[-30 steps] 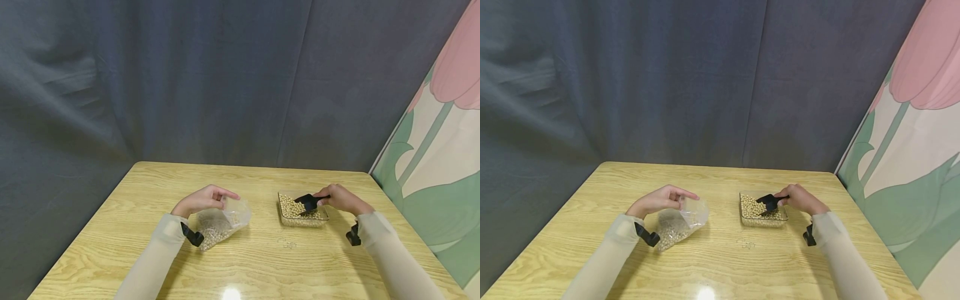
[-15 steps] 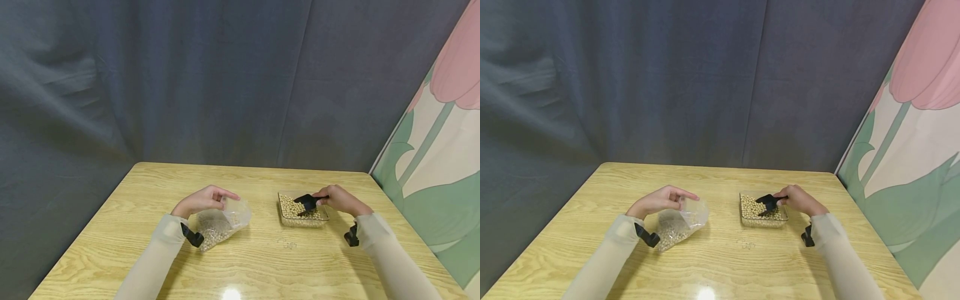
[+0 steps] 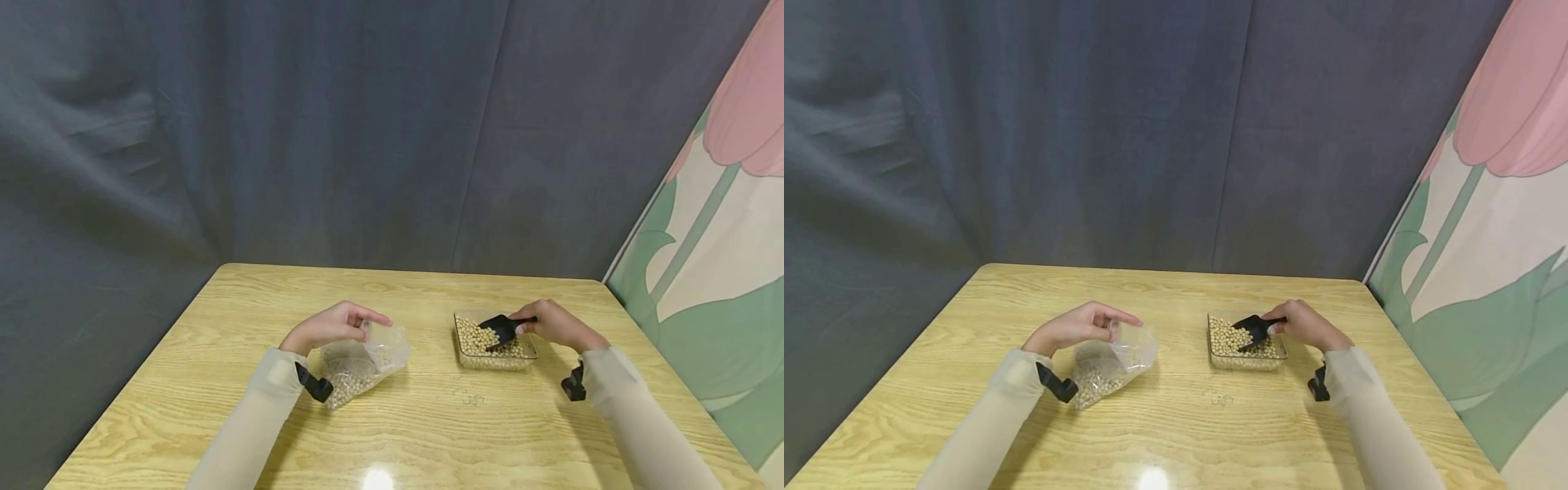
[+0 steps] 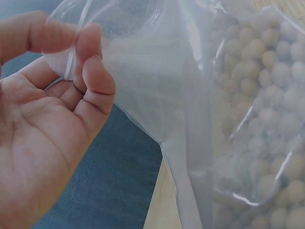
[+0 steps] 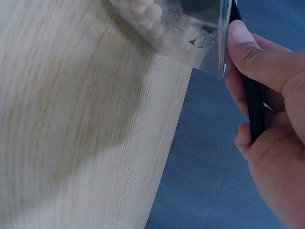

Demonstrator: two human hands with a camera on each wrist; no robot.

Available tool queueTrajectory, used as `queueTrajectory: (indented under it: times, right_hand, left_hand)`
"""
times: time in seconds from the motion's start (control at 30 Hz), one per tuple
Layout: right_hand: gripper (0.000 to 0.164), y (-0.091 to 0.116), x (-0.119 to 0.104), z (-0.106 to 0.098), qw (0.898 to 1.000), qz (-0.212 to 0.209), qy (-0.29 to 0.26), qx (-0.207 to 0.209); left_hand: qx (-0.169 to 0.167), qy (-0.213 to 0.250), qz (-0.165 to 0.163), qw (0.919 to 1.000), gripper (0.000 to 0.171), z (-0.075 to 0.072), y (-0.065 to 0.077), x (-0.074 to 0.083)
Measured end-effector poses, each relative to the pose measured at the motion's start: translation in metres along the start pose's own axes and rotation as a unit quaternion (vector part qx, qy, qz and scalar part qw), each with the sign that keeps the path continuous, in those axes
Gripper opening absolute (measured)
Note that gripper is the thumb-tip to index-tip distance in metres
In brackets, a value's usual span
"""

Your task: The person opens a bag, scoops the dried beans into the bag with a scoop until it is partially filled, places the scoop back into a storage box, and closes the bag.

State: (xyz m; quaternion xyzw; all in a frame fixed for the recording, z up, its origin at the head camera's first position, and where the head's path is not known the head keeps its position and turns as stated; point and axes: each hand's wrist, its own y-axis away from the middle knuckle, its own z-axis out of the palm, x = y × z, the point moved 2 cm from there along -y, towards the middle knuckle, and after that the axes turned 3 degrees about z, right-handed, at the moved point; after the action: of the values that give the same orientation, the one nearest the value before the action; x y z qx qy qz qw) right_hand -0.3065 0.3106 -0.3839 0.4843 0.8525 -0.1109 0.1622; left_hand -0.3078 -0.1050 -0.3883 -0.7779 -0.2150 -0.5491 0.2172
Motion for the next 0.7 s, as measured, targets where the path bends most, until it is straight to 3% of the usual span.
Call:
queueTrajectory:
  times: [0.27, 0.7]
  right_hand:
    - [0.031, -0.0009, -0.0019, -0.0008, 0.999, 0.008, -0.032, -0.007]
    - [0.032, -0.0057, -0.0036, 0.0075, 0.998, 0.016, -0.033, -0.041]
  left_hand:
    - [0.002, 0.003, -0.002, 1.0000, 0.044, 0.0010, -0.0003, 0.0012]
    - [0.000, 0.001, 0.002, 1.0000, 0.043, 0.0012, -0.0015, -0.0010]
